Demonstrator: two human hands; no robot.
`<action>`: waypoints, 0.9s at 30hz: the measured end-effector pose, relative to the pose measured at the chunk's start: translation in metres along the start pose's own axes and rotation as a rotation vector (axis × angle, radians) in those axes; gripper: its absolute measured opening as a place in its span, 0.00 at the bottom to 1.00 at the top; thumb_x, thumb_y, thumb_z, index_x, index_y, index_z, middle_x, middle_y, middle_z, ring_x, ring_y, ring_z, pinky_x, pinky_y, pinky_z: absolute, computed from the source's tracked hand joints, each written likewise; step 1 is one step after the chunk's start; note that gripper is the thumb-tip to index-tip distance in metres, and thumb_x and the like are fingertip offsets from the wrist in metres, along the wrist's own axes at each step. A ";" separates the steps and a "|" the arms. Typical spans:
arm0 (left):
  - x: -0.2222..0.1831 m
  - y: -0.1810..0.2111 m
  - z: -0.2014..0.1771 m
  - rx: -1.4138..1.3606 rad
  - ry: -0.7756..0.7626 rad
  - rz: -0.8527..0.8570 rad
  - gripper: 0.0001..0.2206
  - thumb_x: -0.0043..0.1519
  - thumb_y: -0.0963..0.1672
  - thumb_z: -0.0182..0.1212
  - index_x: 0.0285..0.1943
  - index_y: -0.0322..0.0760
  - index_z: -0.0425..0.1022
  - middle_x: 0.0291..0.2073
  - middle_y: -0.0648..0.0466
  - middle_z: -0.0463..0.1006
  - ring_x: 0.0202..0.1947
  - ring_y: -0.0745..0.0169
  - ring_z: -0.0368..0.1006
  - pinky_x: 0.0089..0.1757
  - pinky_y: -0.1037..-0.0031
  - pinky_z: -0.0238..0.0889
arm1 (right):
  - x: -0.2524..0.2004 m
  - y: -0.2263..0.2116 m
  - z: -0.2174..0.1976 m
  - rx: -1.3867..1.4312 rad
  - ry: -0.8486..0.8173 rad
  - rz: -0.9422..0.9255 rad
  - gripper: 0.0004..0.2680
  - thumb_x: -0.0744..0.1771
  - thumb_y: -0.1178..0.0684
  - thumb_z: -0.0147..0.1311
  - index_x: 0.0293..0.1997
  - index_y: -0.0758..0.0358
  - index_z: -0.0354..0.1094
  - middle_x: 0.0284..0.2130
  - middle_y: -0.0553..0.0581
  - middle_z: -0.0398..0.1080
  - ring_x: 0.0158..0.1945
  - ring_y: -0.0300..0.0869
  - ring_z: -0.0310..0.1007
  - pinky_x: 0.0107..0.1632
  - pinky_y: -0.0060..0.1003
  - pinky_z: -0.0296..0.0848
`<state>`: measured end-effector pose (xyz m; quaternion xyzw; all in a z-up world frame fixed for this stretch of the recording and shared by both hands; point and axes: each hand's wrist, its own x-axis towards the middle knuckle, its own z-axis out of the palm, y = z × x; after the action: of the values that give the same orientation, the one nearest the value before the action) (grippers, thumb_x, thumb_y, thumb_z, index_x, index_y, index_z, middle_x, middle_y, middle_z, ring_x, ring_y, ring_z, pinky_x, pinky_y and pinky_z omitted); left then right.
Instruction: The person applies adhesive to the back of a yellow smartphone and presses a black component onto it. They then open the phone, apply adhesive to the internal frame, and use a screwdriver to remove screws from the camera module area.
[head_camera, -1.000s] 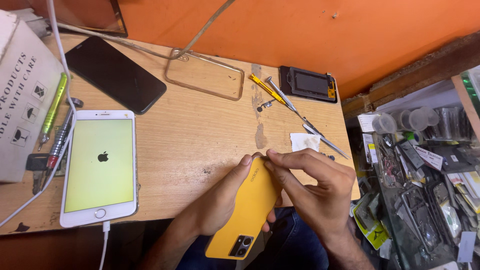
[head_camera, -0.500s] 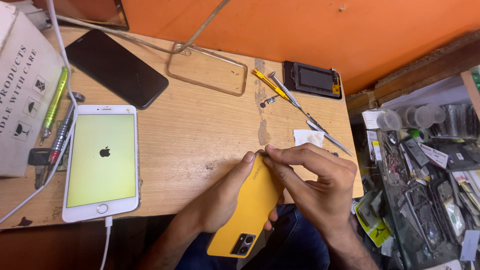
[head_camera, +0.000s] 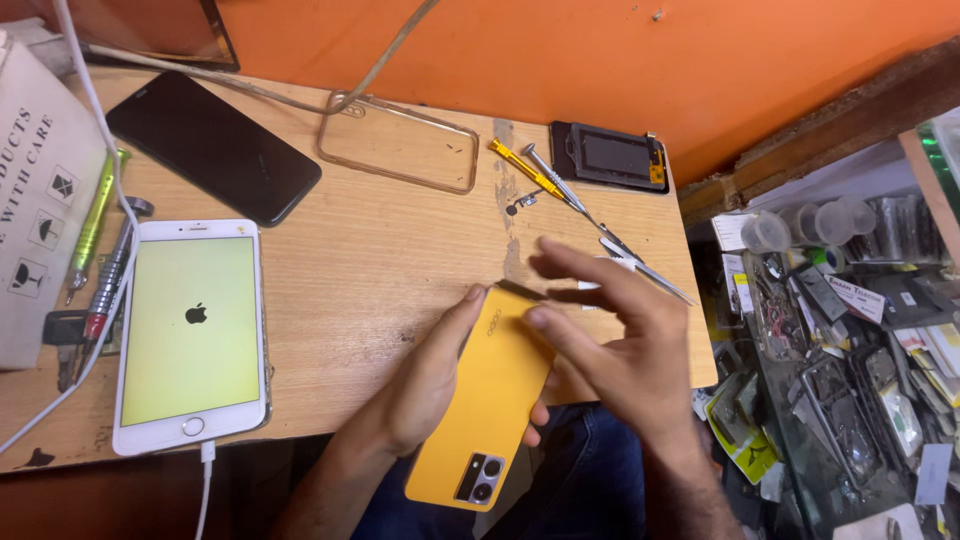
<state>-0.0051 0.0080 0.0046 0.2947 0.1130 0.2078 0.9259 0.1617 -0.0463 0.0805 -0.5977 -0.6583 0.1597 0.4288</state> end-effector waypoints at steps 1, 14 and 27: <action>0.000 -0.001 -0.001 -0.012 0.006 0.010 0.32 0.71 0.58 0.24 0.61 0.29 0.66 0.39 0.42 0.75 0.32 0.54 0.78 0.34 0.61 0.78 | -0.003 0.005 -0.005 0.033 0.018 0.000 0.17 0.64 0.62 0.61 0.59 0.72 0.67 0.50 0.65 0.75 0.51 0.47 0.78 0.54 0.38 0.80; 0.006 0.001 -0.002 -0.256 0.092 0.009 0.33 0.71 0.58 0.31 0.61 0.25 0.68 0.43 0.35 0.76 0.37 0.45 0.78 0.38 0.52 0.76 | -0.255 0.118 -0.066 -0.269 0.938 0.436 0.06 0.73 0.61 0.54 0.54 0.75 0.70 0.45 0.63 0.75 0.51 0.45 0.76 0.57 0.34 0.74; 0.031 -0.009 -0.017 0.098 0.383 0.015 0.37 0.69 0.61 0.32 0.68 0.29 0.67 0.49 0.35 0.77 0.42 0.39 0.76 0.45 0.44 0.70 | -0.424 0.168 -0.230 -1.266 1.323 0.770 0.27 0.68 0.56 0.70 0.70 0.67 0.51 0.64 0.67 0.54 0.72 0.58 0.50 0.71 0.64 0.52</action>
<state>0.0194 0.0241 -0.0168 0.2951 0.2946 0.2613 0.8705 0.4100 -0.4685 -0.0655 -0.8582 -0.0116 -0.4587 0.2302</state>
